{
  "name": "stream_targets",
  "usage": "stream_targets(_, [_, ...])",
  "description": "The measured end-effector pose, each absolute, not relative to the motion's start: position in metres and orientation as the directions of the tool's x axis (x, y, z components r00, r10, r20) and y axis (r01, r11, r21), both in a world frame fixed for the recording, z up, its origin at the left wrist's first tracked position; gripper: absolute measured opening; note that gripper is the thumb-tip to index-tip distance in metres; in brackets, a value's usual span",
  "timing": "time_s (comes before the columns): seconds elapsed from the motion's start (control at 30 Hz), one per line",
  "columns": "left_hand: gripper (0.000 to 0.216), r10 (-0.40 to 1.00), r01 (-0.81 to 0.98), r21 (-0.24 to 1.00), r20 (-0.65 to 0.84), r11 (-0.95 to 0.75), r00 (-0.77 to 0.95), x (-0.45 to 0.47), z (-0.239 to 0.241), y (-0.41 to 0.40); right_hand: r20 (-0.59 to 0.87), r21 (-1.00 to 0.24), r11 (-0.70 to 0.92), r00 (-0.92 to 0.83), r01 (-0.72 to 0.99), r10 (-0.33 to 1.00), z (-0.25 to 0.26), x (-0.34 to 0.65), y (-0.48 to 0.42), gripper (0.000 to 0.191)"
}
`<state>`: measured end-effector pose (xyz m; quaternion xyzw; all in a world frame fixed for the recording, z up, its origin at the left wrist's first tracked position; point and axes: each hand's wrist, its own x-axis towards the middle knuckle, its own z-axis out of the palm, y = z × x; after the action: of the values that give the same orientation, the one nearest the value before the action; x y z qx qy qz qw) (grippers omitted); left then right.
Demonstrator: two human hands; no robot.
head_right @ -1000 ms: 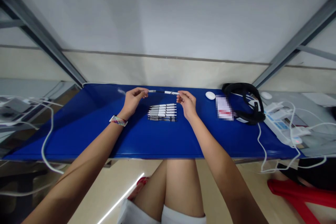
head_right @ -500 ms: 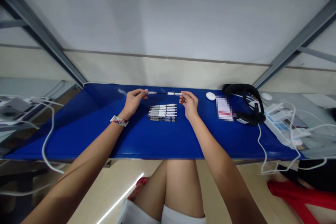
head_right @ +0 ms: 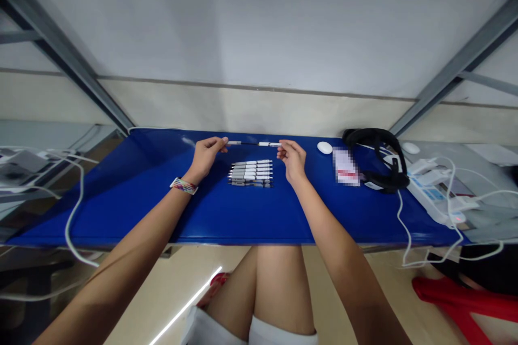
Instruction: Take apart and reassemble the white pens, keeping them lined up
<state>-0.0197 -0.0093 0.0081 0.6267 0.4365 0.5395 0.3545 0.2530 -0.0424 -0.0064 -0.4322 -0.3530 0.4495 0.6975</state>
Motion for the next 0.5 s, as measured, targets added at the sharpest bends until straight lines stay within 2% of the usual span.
stream_targets(0.5, [0.045, 0.933, 0.159, 0.920, 0.357, -0.359, 0.039, -0.0208, 0.0049, -0.0063, 0.094, -0.917, 0.221, 0.359, -0.331, 0.929, -0.0058, 0.2528, -0.0419, 0.018])
